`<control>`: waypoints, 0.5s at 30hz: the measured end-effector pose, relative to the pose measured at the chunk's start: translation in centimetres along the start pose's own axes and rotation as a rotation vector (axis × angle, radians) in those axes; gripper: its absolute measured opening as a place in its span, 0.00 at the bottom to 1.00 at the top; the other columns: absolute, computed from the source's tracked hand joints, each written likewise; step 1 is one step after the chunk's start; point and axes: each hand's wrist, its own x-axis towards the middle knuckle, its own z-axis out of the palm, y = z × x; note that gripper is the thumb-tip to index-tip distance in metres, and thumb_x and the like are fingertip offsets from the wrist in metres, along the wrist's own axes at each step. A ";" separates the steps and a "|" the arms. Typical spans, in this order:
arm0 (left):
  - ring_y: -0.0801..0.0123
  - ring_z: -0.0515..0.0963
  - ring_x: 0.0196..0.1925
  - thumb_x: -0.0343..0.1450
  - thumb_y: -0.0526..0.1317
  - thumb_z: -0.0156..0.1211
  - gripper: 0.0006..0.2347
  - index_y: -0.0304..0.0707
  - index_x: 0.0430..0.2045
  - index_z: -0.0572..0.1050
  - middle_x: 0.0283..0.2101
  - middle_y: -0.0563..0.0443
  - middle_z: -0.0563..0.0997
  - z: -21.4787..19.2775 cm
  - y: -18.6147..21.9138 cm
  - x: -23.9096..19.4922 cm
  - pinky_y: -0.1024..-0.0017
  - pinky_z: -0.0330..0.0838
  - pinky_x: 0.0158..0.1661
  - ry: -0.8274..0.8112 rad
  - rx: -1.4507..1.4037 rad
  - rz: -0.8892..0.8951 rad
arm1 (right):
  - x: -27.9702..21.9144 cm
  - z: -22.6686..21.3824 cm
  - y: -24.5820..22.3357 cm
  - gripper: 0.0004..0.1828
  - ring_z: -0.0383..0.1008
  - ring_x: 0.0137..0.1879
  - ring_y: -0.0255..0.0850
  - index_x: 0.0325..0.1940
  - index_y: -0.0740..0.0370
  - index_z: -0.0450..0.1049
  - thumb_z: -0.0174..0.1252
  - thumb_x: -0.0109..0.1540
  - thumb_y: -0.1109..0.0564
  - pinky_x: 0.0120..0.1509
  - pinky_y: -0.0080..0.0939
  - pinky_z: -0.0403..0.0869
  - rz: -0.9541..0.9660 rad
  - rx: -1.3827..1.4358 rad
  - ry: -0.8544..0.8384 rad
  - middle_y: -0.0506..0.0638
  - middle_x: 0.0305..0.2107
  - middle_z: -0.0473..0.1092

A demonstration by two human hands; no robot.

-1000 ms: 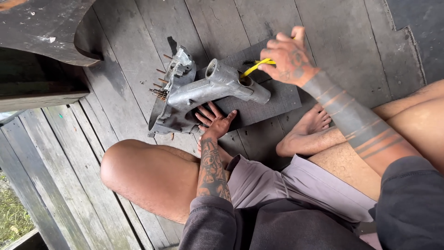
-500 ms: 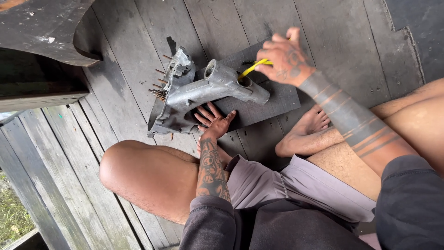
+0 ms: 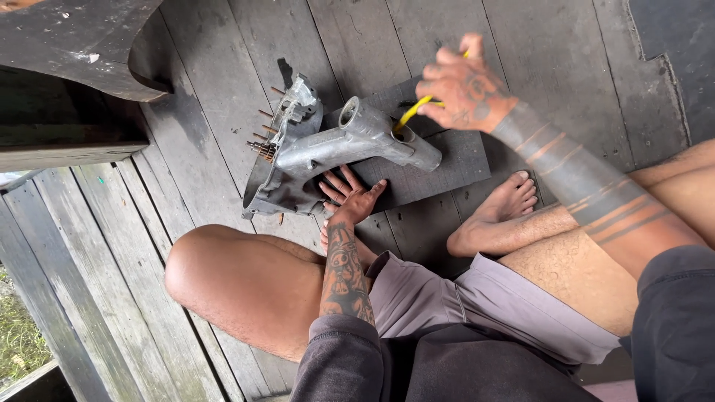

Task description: The person cleans the interior surfaces and crevices of a motorcycle engine casing using a small brush.

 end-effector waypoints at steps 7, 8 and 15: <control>0.30 0.12 0.73 0.64 0.76 0.31 0.51 0.43 0.72 0.20 0.73 0.29 0.12 -0.3 0.3 -0.2 0.28 0.22 0.65 -0.015 -0.021 -0.002 | 0.6 -0.7 0.5 0.11 0.61 0.45 0.38 0.33 0.47 0.78 0.62 0.63 0.43 0.65 0.53 0.53 -0.057 -0.085 0.040 0.39 0.32 0.69; 0.31 0.12 0.73 0.64 0.76 0.31 0.51 0.44 0.72 0.20 0.73 0.29 0.12 -0.4 0.1 -0.2 0.28 0.22 0.65 -0.019 -0.031 -0.002 | 0.8 -0.5 1.1 0.13 0.60 0.47 0.39 0.35 0.47 0.80 0.63 0.63 0.39 0.65 0.54 0.52 -0.029 -0.103 0.063 0.38 0.33 0.70; 0.29 0.11 0.72 0.65 0.75 0.32 0.50 0.43 0.72 0.20 0.73 0.29 0.12 -0.1 0.1 -0.2 0.27 0.21 0.65 -0.015 -0.047 0.012 | 0.0 -0.5 1.3 0.10 0.63 0.46 0.36 0.35 0.45 0.79 0.62 0.65 0.41 0.67 0.51 0.52 0.025 -0.149 0.109 0.36 0.32 0.70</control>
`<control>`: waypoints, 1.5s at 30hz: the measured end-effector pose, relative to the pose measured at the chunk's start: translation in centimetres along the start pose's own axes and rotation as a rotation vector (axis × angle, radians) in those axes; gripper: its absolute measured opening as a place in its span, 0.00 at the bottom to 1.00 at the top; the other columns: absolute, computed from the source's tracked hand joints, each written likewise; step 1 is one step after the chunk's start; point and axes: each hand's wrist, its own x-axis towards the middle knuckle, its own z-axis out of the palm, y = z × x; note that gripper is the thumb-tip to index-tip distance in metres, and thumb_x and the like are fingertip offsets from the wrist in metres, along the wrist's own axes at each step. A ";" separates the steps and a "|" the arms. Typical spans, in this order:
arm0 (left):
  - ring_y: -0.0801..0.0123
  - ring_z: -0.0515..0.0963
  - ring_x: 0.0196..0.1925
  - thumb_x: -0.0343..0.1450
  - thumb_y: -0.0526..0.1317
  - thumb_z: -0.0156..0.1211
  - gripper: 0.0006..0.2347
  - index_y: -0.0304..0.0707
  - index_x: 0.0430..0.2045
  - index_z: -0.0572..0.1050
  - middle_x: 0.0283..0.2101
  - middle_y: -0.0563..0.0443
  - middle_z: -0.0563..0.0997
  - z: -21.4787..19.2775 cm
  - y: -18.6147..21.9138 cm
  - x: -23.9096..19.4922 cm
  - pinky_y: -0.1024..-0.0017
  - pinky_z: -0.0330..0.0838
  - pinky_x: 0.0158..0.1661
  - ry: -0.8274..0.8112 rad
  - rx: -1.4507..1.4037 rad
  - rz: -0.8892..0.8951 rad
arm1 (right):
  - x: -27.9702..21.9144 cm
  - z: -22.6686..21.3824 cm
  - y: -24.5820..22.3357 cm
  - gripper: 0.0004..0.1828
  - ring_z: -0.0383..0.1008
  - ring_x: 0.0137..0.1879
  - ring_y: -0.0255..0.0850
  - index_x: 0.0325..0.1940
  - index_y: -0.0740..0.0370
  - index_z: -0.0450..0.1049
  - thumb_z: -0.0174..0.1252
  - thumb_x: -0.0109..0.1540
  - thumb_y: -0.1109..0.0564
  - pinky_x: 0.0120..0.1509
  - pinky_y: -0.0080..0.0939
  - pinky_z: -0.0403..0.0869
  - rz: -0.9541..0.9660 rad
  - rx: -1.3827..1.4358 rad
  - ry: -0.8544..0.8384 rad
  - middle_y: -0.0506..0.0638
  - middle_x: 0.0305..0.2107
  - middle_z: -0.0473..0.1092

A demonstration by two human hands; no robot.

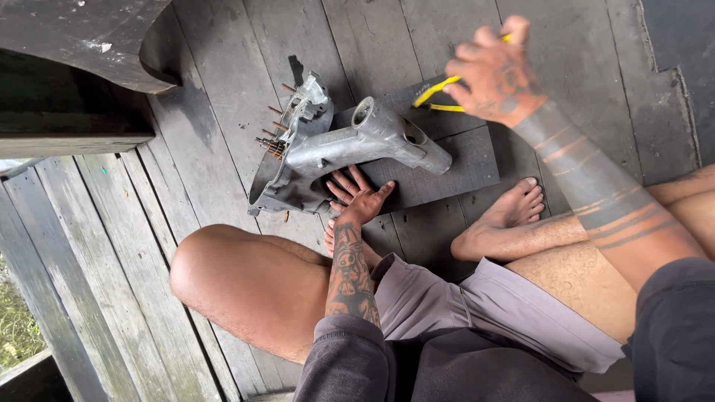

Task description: The person cleans the interior surfaces and crevices of a motorcycle engine casing using a small brush.

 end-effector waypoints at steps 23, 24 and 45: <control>0.31 0.11 0.72 0.71 0.73 0.35 0.47 0.49 0.72 0.18 0.74 0.35 0.12 0.9 0.4 -0.4 0.27 0.14 0.64 -0.020 -0.192 0.105 | -3.5 -1.5 -1.5 0.05 0.71 0.41 0.48 0.39 0.44 0.77 0.67 0.62 0.47 0.62 0.55 0.54 0.345 0.222 -0.202 0.44 0.27 0.69; 0.31 0.11 0.72 0.71 0.73 0.35 0.47 0.49 0.72 0.18 0.74 0.35 0.12 1.0 0.3 -0.6 0.27 0.14 0.64 -0.026 -0.201 0.104 | -3.4 -0.8 -2.7 0.05 0.71 0.41 0.48 0.39 0.44 0.77 0.67 0.62 0.47 0.62 0.55 0.54 0.340 0.219 -0.212 0.44 0.27 0.69; 0.34 0.09 0.72 0.69 0.69 0.41 0.48 0.42 0.73 0.21 0.73 0.33 0.11 0.4 0.7 -0.9 0.26 0.14 0.61 0.007 -0.159 0.185 | -3.4 -1.9 -6.3 0.09 0.66 0.41 0.42 0.40 0.55 0.77 0.64 0.68 0.49 0.57 0.46 0.50 0.471 0.054 -0.201 0.45 0.31 0.69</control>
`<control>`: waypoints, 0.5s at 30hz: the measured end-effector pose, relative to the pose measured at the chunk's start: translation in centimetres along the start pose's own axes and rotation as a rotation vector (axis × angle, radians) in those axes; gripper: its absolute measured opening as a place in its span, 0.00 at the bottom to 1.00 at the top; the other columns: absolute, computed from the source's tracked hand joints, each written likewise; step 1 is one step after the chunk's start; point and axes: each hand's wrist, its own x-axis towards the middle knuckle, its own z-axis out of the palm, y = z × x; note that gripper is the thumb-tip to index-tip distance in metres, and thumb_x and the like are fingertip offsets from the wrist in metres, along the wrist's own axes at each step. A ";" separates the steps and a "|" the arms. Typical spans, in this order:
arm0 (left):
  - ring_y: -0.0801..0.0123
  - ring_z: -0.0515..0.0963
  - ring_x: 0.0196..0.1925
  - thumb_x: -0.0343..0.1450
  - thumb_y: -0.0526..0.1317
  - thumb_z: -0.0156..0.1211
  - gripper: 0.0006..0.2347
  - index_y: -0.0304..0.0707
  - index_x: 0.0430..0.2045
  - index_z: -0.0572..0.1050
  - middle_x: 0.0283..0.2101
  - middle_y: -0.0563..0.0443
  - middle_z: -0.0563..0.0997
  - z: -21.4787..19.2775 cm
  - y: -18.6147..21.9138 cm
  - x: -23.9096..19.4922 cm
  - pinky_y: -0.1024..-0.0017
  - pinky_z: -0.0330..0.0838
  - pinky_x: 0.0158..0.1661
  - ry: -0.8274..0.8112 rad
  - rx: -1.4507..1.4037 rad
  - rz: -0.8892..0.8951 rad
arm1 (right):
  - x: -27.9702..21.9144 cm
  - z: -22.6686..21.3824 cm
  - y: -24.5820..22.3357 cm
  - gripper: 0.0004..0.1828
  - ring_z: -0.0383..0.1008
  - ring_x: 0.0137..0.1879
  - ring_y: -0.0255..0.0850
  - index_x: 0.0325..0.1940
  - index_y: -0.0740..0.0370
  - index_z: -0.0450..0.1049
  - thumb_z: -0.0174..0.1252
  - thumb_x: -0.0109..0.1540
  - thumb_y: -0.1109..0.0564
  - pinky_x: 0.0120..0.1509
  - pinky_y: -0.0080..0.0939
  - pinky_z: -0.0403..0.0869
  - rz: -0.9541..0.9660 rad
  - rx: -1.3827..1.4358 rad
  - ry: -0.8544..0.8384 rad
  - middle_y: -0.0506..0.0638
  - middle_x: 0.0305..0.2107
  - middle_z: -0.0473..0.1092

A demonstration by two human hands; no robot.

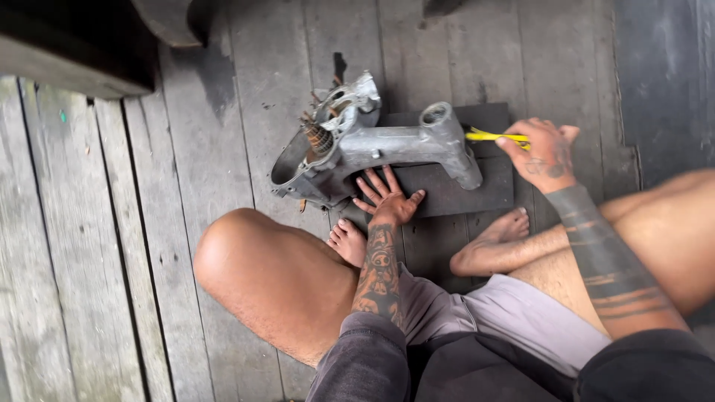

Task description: The person cleans the interior surfaces and crevices of a motorcycle engine casing using a small brush.

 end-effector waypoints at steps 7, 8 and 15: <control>0.27 0.10 0.71 0.71 0.70 0.42 0.48 0.47 0.72 0.17 0.71 0.32 0.09 0.4 -0.8 0.8 0.22 0.13 0.61 0.001 -0.023 -0.005 | -0.3 2.1 0.5 0.03 0.73 0.45 0.48 0.44 0.43 0.78 0.61 0.67 0.48 0.58 0.55 0.58 0.114 0.167 -0.138 0.45 0.31 0.70; 0.27 0.10 0.70 0.71 0.70 0.41 0.48 0.47 0.71 0.16 0.71 0.31 0.08 0.4 -1.0 0.7 0.22 0.14 0.61 0.010 -0.052 -0.008 | -0.3 3.1 0.2 0.03 0.74 0.44 0.49 0.44 0.45 0.78 0.60 0.67 0.50 0.56 0.55 0.60 0.130 0.229 -0.165 0.46 0.31 0.71; 0.26 0.10 0.70 0.70 0.72 0.42 0.50 0.48 0.71 0.16 0.71 0.32 0.09 1.2 -1.5 1.6 0.22 0.14 0.61 0.052 -0.011 -0.048 | -0.8 8.6 -1.0 0.10 0.75 0.55 0.58 0.52 0.52 0.80 0.62 0.67 0.52 0.60 0.52 0.69 0.191 0.828 -0.059 0.57 0.41 0.75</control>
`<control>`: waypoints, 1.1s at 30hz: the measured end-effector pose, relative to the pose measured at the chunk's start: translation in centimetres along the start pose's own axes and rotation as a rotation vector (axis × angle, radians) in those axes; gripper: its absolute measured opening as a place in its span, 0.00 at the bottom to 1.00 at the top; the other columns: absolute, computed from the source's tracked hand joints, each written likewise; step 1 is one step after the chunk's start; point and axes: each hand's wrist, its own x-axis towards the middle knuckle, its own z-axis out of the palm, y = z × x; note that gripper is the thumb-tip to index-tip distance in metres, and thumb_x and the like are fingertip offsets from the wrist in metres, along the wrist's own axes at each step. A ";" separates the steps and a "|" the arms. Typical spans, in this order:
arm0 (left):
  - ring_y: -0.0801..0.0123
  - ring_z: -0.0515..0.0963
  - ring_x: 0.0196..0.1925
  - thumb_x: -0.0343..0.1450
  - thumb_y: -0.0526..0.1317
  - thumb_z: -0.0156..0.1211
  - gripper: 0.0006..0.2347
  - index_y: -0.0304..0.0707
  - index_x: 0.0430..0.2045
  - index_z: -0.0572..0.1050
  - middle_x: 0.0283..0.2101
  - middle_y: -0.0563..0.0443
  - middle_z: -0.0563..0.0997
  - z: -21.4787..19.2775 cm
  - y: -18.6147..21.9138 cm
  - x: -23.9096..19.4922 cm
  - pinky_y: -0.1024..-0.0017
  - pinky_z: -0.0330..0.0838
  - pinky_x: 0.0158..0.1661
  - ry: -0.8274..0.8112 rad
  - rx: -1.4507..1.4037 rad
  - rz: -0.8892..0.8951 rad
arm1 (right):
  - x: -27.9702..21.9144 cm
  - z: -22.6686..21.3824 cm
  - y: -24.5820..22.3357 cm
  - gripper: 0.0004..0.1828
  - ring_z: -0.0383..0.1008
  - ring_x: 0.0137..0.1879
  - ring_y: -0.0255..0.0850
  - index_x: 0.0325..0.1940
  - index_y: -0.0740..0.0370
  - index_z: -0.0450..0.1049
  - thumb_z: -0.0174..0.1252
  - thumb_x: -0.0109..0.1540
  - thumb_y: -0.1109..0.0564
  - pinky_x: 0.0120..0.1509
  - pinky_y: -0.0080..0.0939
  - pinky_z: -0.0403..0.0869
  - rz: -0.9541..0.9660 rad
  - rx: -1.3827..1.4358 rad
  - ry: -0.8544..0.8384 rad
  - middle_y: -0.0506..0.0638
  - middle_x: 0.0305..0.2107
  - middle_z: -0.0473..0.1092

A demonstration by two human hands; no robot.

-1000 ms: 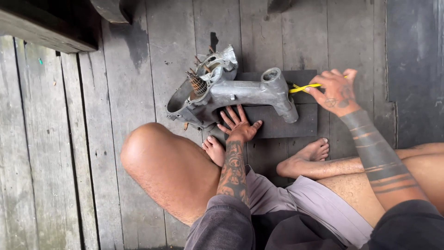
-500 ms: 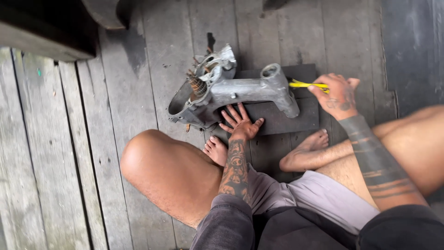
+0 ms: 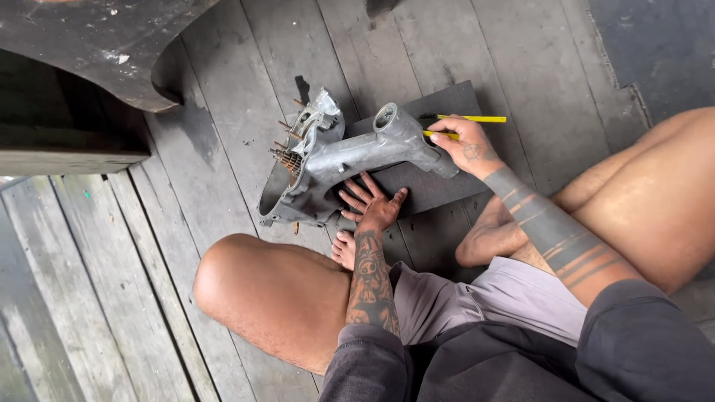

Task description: The person cleans the interior surfaces and crevices of a motorcycle engine casing using a small brush.

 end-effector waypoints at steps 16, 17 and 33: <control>0.30 0.08 0.70 0.69 0.75 0.41 0.50 0.50 0.71 0.16 0.72 0.35 0.10 -1.2 0.4 -0.9 0.26 0.13 0.63 -0.053 0.018 -0.074 | 0.6 -2.1 0.0 0.10 0.75 0.46 0.55 0.47 0.61 0.79 0.67 0.63 0.56 0.50 0.50 0.72 -0.048 -0.036 -0.082 0.58 0.38 0.73; 0.30 0.08 0.70 0.68 0.75 0.40 0.51 0.50 0.71 0.15 0.72 0.35 0.10 -1.3 0.5 -0.8 0.26 0.13 0.63 -0.060 0.007 -0.065 | 0.5 -3.0 -0.2 0.10 0.75 0.45 0.58 0.45 0.61 0.79 0.68 0.61 0.57 0.49 0.53 0.72 -0.033 -0.076 -0.115 0.60 0.37 0.73; 0.31 0.08 0.70 0.70 0.73 0.41 0.49 0.51 0.71 0.16 0.72 0.35 0.09 -1.5 0.8 -0.7 0.26 0.13 0.64 -0.115 0.049 -0.086 | 0.3 -8.1 -3.6 0.05 0.76 0.47 0.46 0.46 0.45 0.80 0.65 0.68 0.47 0.59 0.49 0.55 -0.217 -0.542 0.017 0.44 0.37 0.77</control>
